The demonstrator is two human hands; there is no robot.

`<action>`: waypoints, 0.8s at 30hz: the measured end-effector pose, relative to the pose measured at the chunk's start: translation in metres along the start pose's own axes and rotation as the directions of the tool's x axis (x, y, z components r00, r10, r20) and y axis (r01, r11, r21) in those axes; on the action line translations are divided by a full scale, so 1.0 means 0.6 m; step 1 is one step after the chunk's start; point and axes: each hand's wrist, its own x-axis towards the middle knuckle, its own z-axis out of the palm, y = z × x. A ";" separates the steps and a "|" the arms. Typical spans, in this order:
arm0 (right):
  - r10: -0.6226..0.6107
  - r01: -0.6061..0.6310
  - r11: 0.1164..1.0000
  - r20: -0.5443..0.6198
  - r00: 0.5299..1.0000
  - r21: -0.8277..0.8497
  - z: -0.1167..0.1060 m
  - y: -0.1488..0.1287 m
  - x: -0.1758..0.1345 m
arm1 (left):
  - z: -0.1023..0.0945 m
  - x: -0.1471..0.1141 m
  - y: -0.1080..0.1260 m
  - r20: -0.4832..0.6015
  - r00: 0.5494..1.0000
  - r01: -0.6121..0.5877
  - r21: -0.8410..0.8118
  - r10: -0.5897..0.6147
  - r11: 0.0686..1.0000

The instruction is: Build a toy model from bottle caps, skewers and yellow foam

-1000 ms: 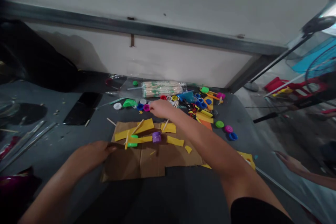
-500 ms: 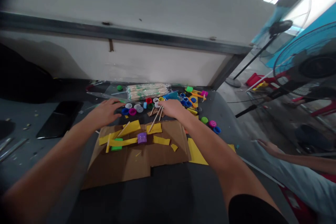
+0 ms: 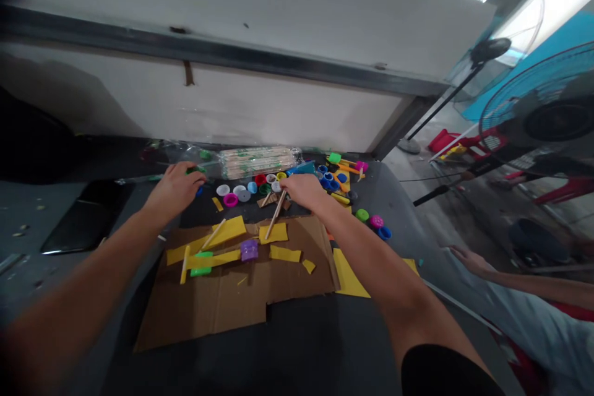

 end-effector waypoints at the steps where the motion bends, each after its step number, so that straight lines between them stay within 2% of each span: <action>1: 0.001 -0.001 1.000 -0.007 1.000 0.001 -0.001 -0.004 0.000 | -0.004 -0.004 0.001 -0.010 1.000 0.001 0.001 -0.001 1.000; 4: -0.081 0.081 0.996 -0.002 0.997 0.037 -0.004 -0.029 0.004 | -0.019 -0.017 0.020 -0.032 0.999 0.004 0.003 -0.004 1.000; 7: -0.180 0.177 0.982 0.045 0.983 0.068 -0.002 -0.055 0.015 | -0.035 -0.027 0.048 0.005 1.000 -0.024 -0.017 0.024 1.000; 11: -0.071 0.064 0.987 0.037 0.997 0.146 0.002 -0.051 0.032 | -0.048 -0.036 0.058 0.032 0.999 -0.035 -0.021 0.035 0.999; 16: 0.042 -0.046 0.980 0.025 0.999 0.193 0.000 -0.007 0.030 | -0.042 -0.058 0.036 0.057 0.998 0.004 -0.053 -0.001 0.999; 21: 0.141 -0.133 0.976 -0.036 0.989 0.170 -0.010 0.006 -0.022 | -0.049 -0.093 0.041 0.076 0.993 0.098 -0.092 -0.091 0.991; 24: 0.147 -0.145 0.968 0.005 0.989 0.207 -0.014 0.007 -0.075 | -0.071 -0.115 0.052 0.191 0.956 0.234 -0.052 -0.221 0.971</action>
